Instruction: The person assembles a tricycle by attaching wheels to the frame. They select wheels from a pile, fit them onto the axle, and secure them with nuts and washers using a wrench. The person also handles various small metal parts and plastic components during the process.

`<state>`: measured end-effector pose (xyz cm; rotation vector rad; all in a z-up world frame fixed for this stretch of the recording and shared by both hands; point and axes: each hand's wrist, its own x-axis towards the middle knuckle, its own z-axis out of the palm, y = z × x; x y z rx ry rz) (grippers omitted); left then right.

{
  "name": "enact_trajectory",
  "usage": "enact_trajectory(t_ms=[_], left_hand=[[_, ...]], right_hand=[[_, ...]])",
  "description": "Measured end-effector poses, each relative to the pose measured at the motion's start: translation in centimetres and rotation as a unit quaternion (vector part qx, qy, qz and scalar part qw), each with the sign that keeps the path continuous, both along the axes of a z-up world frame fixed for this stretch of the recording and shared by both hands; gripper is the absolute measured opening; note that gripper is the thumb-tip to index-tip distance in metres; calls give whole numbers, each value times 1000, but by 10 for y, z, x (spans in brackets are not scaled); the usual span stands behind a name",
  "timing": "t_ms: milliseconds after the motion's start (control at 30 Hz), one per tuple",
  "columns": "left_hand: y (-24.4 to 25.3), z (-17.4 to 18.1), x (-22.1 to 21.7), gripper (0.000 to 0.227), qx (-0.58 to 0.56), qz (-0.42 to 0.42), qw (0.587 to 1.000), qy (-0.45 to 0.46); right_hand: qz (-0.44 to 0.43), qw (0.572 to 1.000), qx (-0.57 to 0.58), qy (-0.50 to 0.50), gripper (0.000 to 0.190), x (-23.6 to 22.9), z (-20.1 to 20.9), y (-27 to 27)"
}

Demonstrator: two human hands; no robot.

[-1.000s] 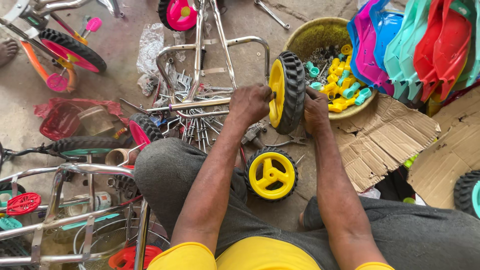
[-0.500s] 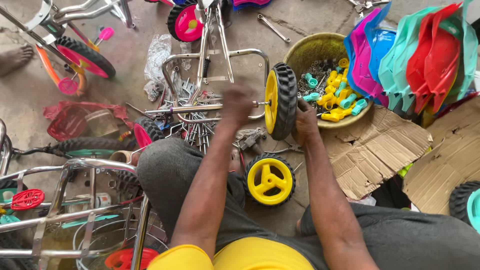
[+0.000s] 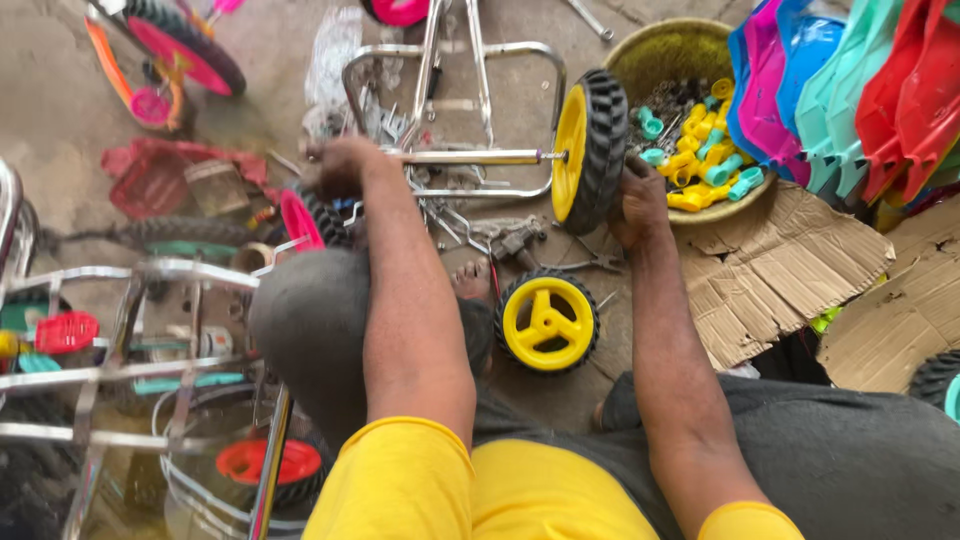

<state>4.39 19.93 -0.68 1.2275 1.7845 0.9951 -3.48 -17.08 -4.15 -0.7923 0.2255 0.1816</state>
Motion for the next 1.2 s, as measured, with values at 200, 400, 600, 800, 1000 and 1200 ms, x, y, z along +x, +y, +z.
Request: enact_trajectory(t_ms=[200,400,600,800,1000,1200], left_hand=[[3,-31,-11,68,-87,-53,989,-105],[-18,-19,-17,67,-122,-75,973,-179],[-21,-15,-13,54,-150,-85,926,-337],[-9,-12,-3,59,-122,-16,961,-248],[-10,-12,1,64,-263,30,881,-392],[-9,-22,-3,71,-215,24,911,-352]], right_hand=[[-13,996,-83,30,16,10,-40,-21],[-68,963,-259,18,17,33,-69,-33],[-156,975,-134,-81,11,15,-48,0],[-11,991,131,39,31,14,7,10],[-37,993,114,-18,22,16,-7,5],[-82,987,-135,21,23,22,-38,-7]])
